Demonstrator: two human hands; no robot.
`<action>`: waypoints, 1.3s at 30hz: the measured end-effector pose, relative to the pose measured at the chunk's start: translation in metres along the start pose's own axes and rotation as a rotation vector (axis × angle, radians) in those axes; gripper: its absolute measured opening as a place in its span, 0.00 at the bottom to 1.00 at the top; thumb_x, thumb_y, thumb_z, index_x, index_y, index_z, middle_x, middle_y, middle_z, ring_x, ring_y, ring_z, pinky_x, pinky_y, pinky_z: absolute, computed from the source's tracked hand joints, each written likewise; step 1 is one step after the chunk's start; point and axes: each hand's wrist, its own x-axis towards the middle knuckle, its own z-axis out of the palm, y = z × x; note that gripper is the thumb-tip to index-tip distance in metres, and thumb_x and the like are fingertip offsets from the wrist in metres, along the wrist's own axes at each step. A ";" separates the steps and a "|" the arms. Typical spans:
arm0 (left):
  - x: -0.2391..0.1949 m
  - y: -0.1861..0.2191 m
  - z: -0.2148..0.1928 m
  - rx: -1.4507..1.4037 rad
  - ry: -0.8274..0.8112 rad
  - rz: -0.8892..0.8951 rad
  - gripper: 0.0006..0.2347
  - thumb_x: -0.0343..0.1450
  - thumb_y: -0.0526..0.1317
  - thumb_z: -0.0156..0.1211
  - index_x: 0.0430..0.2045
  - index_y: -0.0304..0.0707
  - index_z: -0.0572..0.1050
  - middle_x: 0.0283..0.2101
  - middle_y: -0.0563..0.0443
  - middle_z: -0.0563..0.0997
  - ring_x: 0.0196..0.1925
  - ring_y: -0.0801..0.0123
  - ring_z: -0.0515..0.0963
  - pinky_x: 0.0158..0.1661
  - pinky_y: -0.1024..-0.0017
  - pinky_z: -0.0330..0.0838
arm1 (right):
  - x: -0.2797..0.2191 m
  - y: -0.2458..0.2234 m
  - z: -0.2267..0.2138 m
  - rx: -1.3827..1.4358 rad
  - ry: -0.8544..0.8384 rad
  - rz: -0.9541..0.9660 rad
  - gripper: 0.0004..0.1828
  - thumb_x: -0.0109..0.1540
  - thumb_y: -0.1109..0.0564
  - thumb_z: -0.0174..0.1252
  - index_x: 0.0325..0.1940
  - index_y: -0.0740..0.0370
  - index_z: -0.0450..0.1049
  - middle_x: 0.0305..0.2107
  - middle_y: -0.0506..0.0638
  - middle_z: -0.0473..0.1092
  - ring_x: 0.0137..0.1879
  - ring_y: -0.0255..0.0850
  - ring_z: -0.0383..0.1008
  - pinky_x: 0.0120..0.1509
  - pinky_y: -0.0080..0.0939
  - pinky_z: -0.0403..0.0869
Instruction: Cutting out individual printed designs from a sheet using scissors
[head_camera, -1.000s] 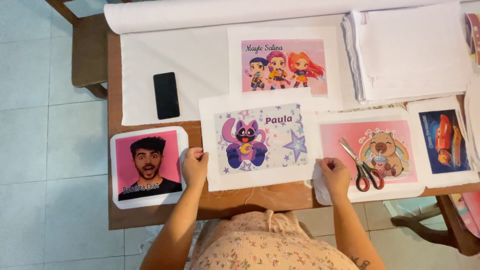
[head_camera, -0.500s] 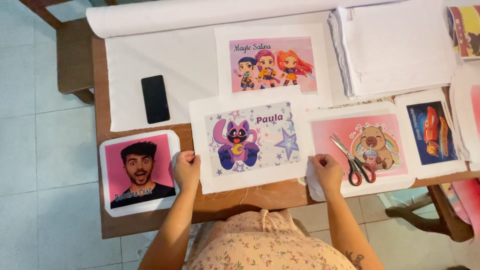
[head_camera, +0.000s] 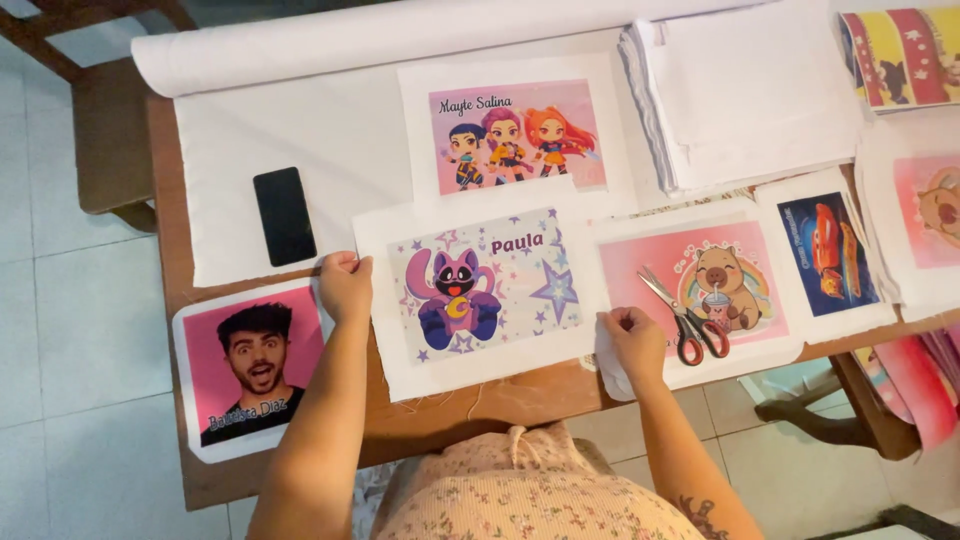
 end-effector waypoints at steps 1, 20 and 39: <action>0.009 -0.004 0.008 -0.020 -0.002 -0.002 0.13 0.63 0.51 0.72 0.38 0.57 0.80 0.37 0.65 0.85 0.46 0.62 0.84 0.47 0.63 0.76 | -0.001 -0.001 -0.001 0.002 -0.005 0.005 0.11 0.59 0.44 0.69 0.35 0.51 0.82 0.29 0.52 0.79 0.40 0.52 0.80 0.45 0.48 0.75; -0.038 0.021 -0.031 -0.035 0.032 0.023 0.13 0.63 0.50 0.71 0.39 0.55 0.80 0.39 0.61 0.85 0.46 0.60 0.84 0.48 0.63 0.76 | 0.003 0.002 0.002 -0.032 0.006 0.015 0.13 0.58 0.42 0.70 0.33 0.52 0.82 0.29 0.53 0.79 0.40 0.53 0.81 0.45 0.48 0.76; -0.166 -0.015 -0.106 0.141 -0.256 -0.045 0.20 0.67 0.51 0.68 0.51 0.47 0.75 0.44 0.54 0.85 0.53 0.53 0.82 0.51 0.54 0.77 | -0.008 0.025 -0.030 -0.110 0.162 -0.104 0.11 0.60 0.47 0.69 0.40 0.53 0.82 0.30 0.54 0.78 0.42 0.53 0.80 0.49 0.50 0.76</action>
